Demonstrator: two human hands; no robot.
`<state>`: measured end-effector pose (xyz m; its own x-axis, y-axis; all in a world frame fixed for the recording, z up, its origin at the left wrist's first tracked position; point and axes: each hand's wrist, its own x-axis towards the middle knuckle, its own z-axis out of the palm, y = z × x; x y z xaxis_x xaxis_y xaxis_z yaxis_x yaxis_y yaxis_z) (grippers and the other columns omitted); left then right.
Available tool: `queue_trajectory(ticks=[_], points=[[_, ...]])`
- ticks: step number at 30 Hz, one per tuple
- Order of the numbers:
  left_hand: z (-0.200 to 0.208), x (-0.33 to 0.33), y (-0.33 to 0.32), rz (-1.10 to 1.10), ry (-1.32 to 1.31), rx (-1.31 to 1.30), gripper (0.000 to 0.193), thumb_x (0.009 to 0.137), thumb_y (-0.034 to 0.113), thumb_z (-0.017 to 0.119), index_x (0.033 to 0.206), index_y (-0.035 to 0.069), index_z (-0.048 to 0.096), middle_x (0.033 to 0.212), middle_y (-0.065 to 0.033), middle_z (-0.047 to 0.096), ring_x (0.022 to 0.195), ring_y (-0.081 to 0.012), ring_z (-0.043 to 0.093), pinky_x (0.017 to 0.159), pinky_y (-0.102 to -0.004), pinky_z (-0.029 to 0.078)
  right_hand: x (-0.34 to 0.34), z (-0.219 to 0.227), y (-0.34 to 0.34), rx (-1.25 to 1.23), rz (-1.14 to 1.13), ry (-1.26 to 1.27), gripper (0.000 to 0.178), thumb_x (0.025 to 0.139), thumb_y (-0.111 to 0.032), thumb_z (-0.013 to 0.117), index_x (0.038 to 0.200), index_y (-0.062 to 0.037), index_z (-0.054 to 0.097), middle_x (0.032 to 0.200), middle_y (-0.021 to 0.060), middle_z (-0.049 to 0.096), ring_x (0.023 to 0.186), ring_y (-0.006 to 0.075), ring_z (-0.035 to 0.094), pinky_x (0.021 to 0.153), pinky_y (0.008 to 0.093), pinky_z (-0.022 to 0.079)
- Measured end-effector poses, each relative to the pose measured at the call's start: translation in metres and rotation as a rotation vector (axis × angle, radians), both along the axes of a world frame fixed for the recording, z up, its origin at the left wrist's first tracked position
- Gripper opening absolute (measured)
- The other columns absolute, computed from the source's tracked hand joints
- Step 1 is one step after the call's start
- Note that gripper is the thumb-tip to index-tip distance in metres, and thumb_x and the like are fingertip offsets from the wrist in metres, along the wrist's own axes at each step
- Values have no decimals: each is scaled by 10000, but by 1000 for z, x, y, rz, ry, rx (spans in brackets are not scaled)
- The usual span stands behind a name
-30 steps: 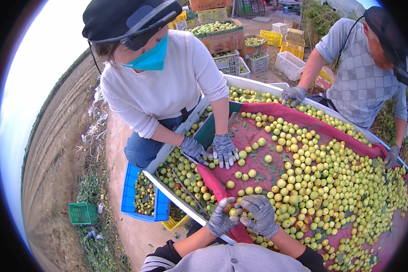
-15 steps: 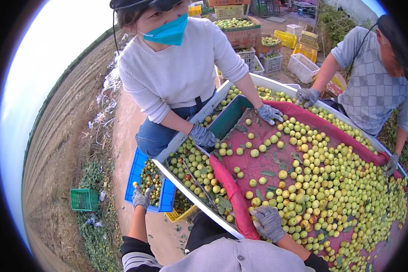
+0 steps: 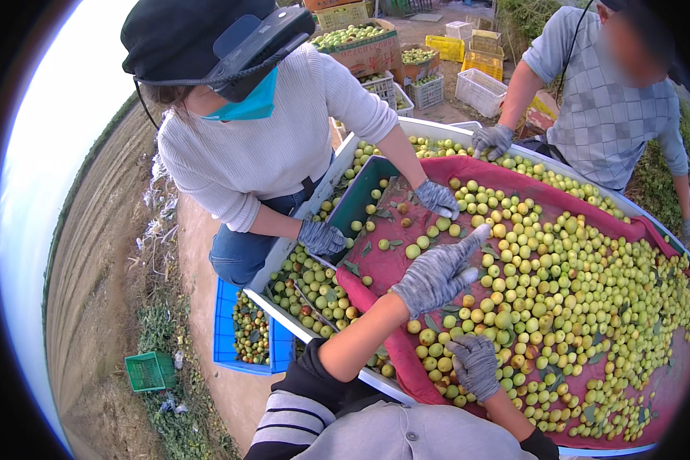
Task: The person sorts small green-yellow fruits on a red conveyor belt, removing leaves and placing the fruit into white and yellow crates. They work alongside two others who also sort and transfer fruit into containers.
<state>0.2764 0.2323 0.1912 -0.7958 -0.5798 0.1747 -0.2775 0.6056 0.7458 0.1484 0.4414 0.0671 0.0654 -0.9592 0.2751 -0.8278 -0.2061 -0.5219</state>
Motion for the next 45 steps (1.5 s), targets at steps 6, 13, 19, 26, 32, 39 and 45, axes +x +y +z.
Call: queue_trajectory(ticks=[6,13,19,26,32,39,45], points=[[-75,18,52,-263,-224,81,508,920,292,609,1381,119,486,976,-154,661,899,-322,632,818,-427,506,-57,2,30,70,-194,197,538,773,-441,648,1239,-176,609,1244,108,553,1185,345,487,1029,528,339],[-143,80,109,73,-71,267,533,876,86,674,1371,28,485,1213,-143,596,1133,-251,591,989,-355,469,-47,-46,54,287,-151,322,833,698,-765,575,1387,-307,483,1497,129,345,1370,420,292,1085,647,199],[-95,47,70,329,180,439,745,895,59,649,1514,27,236,1485,-190,383,1339,-279,439,1093,-363,373,-39,-57,-44,229,-120,388,750,773,-639,615,1413,-277,465,1530,89,323,1409,395,270,1116,616,196],[44,52,7,543,552,-348,766,923,147,608,1527,8,158,1546,-223,259,1440,-320,262,1169,-439,205,-102,-37,-36,-135,-382,309,607,877,-469,558,1380,-139,486,1406,111,476,1328,318,417,1100,544,268],[40,34,31,526,693,-405,729,940,241,587,1500,-31,208,1526,-237,300,1413,-340,312,1143,-449,259,-214,-54,24,39,-1148,458,676,837,-492,626,1408,-169,466,1422,138,471,1291,324,455,1068,492,344],[-84,28,74,233,-30,295,593,848,142,682,1384,13,461,1399,-189,478,1313,-331,448,1101,-404,350,-161,-73,-32,74,-918,355,621,805,-510,670,1313,-167,571,1356,95,531,1284,329,442,1068,449,369],[-123,108,86,331,-103,29,546,867,181,663,1355,20,478,1393,-192,477,1297,-345,447,1088,-444,349,-182,-59,-114,-181,-692,53,561,815,-391,680,1302,-137,564,1340,128,529,1240,301,505,1056,418,394]])
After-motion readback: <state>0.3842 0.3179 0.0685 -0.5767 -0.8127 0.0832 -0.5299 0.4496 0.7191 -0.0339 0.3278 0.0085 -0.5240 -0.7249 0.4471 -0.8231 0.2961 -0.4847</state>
